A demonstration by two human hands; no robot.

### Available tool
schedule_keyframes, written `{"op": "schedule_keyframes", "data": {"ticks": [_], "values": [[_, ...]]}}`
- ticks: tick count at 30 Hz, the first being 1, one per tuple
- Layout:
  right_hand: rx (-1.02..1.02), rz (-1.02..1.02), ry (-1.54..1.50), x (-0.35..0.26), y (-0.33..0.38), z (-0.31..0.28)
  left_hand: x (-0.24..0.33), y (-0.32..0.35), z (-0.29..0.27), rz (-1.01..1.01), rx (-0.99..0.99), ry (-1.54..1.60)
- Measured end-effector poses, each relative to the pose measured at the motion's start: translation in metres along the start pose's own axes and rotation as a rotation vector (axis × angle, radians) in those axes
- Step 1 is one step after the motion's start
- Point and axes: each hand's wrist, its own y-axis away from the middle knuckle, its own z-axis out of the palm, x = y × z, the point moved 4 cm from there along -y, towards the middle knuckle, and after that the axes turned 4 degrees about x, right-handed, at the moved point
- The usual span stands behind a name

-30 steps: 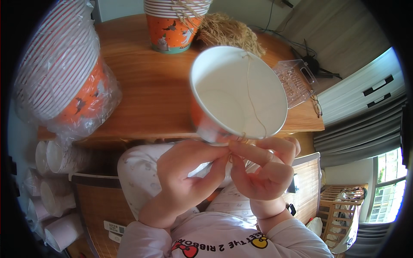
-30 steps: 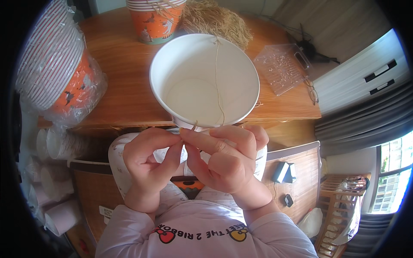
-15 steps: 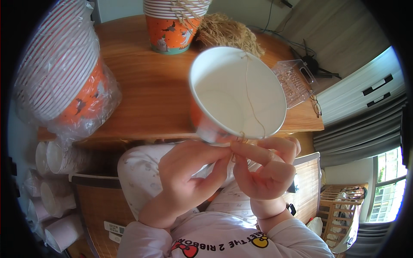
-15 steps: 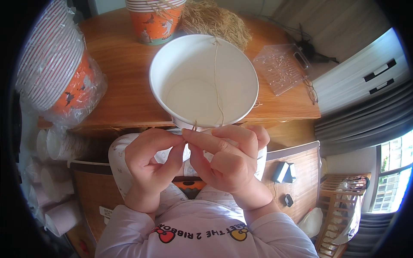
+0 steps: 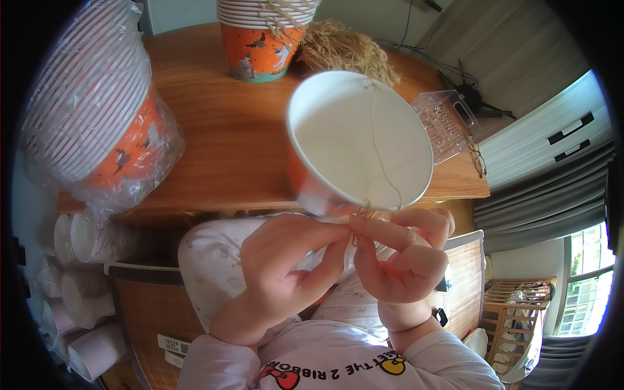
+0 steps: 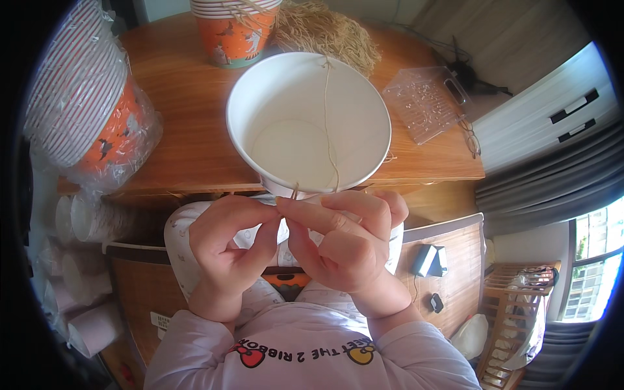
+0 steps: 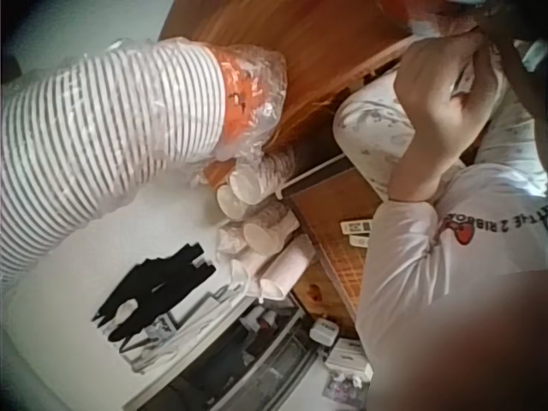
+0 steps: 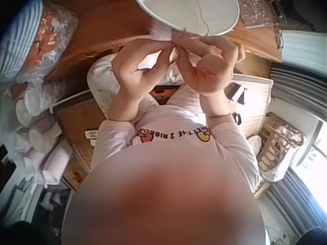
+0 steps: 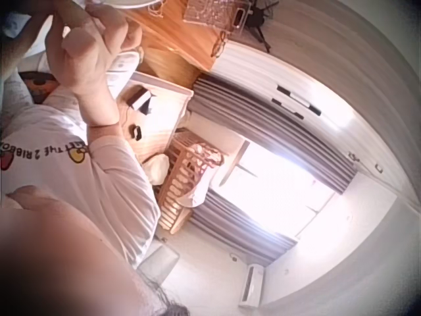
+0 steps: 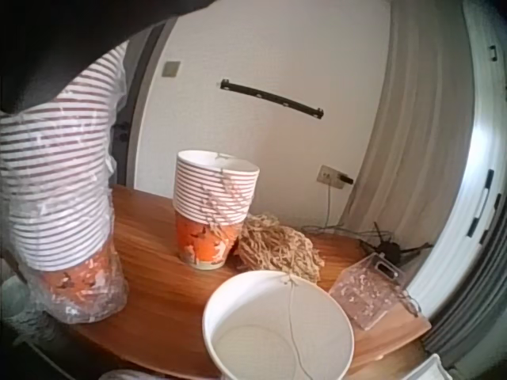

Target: Threading twine handles through pre-punched holes in paper buckets for final assembly.

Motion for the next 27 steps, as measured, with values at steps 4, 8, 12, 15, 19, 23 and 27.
{"op": "schedule_keyframes", "data": {"ticks": [4,8,12,15,19,23,27], "values": [[0.045,0.08,-0.002,0.002,0.006,0.0,0.002,-0.001,0.001,-0.012,-0.007,0.016],[0.084,0.116,-0.011,0.004,0.009,-0.001,0.002,-0.001,0.001,-0.014,-0.004,0.02],[0.069,0.116,0.001,0.004,0.008,-0.002,0.001,-0.001,0.001,-0.02,-0.011,0.022],[0.083,0.123,-0.018,0.004,0.009,-0.002,0.001,0.0,0.001,-0.024,-0.017,0.023],[0.082,0.139,-0.049,0.004,0.011,-0.001,-0.005,0.004,0.002,-0.03,-0.018,0.062],[0.09,0.199,-0.214,0.009,0.019,0.001,-0.011,0.006,0.002,-0.149,-0.089,0.134],[0.117,0.36,-0.428,0.012,0.03,0.008,-0.023,0.014,0.012,-0.458,-0.16,0.376]]}}
